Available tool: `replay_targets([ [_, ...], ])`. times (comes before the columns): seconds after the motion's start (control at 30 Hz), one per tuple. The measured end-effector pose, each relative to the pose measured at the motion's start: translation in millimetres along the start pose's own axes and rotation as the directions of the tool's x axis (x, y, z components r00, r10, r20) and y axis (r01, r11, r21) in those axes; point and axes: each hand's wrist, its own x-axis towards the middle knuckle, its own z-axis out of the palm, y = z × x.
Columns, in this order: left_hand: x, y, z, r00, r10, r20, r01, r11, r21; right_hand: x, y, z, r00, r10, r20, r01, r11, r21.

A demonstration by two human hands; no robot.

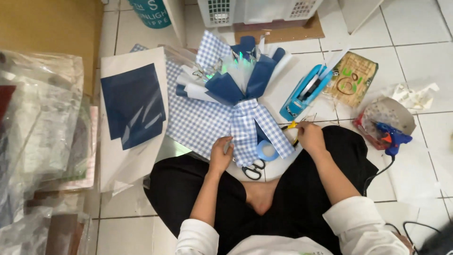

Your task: The person sits on the floor and wraps a gift using blue and white checkered paper and a blue ribbon. They retrieve a roll of ribbon from a shelf, cut it with scissors, and tie it around the wrapped gift to secure the wrapping.

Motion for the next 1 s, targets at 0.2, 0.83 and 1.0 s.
replay_targets([
  [0.2,-11.1,2.9,-4.5,0.993,-0.112,0.033,0.110,0.992,0.063,-53.2,-129.5,-18.7,0.844,-0.507,0.173,0.517,0.856,-0.015],
  [0.83,-61.3,153.0,-12.4,0.956,0.262,0.130,-0.183,0.882,-0.434,-105.3,-211.5,-143.0,0.832,-0.555,0.005,0.146,0.228,0.963],
  [1.0,-80.9,183.2,-20.9,0.876,0.482,0.036,-0.456,0.849,-0.269,-114.2,-210.1,-147.8,0.906,-0.369,0.209,-0.080,0.336,0.938],
])
